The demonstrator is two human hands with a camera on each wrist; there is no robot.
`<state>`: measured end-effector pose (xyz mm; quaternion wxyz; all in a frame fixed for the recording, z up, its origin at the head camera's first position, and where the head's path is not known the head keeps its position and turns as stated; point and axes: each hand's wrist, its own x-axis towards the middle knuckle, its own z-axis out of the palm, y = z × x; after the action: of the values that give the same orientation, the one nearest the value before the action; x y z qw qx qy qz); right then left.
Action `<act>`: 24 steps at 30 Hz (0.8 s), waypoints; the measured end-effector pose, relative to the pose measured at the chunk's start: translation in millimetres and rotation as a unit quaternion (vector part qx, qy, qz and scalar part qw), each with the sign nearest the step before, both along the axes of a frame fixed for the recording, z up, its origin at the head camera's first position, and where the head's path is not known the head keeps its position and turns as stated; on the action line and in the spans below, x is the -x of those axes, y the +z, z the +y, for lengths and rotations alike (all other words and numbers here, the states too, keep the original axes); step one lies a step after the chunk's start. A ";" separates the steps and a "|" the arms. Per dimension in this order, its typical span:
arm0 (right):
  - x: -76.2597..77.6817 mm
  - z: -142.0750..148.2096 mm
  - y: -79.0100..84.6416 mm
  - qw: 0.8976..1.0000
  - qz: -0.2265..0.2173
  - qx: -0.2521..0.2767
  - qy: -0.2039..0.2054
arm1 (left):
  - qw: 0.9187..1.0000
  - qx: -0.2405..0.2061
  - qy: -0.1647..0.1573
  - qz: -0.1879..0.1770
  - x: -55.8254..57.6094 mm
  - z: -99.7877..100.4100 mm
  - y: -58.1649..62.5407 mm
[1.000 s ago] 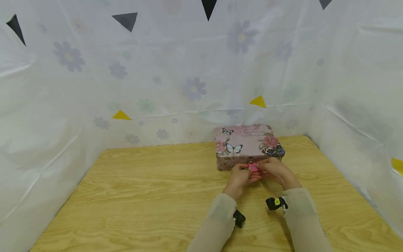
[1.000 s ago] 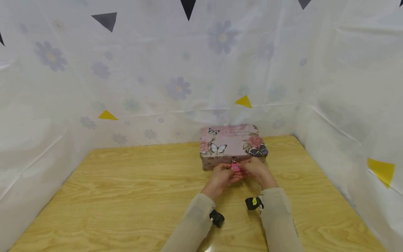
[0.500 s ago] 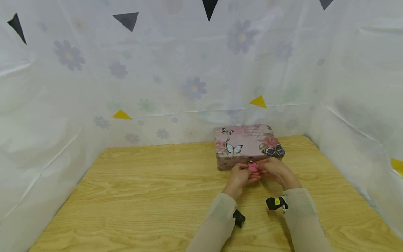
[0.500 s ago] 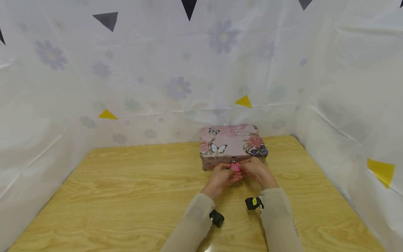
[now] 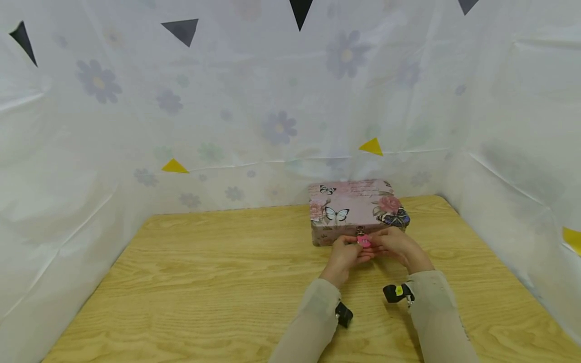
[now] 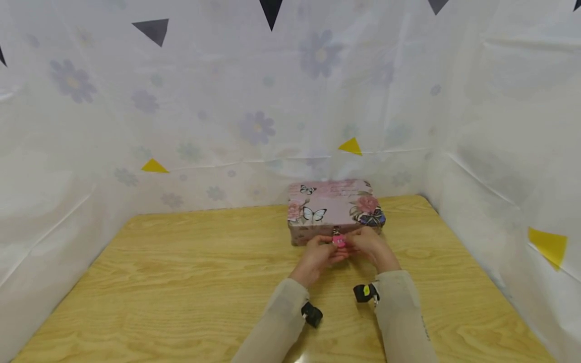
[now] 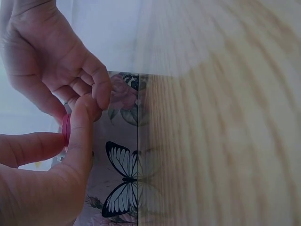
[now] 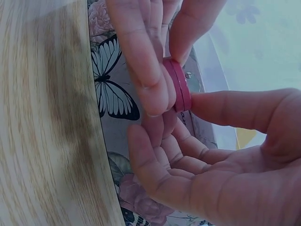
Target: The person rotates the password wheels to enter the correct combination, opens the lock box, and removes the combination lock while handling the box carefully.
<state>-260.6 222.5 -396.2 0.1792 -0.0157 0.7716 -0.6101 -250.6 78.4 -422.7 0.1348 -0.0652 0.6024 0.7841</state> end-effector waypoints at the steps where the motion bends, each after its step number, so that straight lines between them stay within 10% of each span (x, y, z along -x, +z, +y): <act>1: -0.3 -0.1 0.6 1.000 -0.001 0.000 -0.001 | 1.000 0.003 -0.001 0.002 -0.2 -0.2 0.0; 24: -2.7 0.0 2.9 0.999 0.002 -0.047 -0.005 | 1.000 0.005 -0.005 0.009 -1.5 -1.3 0.8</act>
<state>-257.9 222.5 -393.2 0.1749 -0.0047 0.7999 -0.5741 -249.1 77.1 -421.9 0.1326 -0.0556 0.6076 0.7811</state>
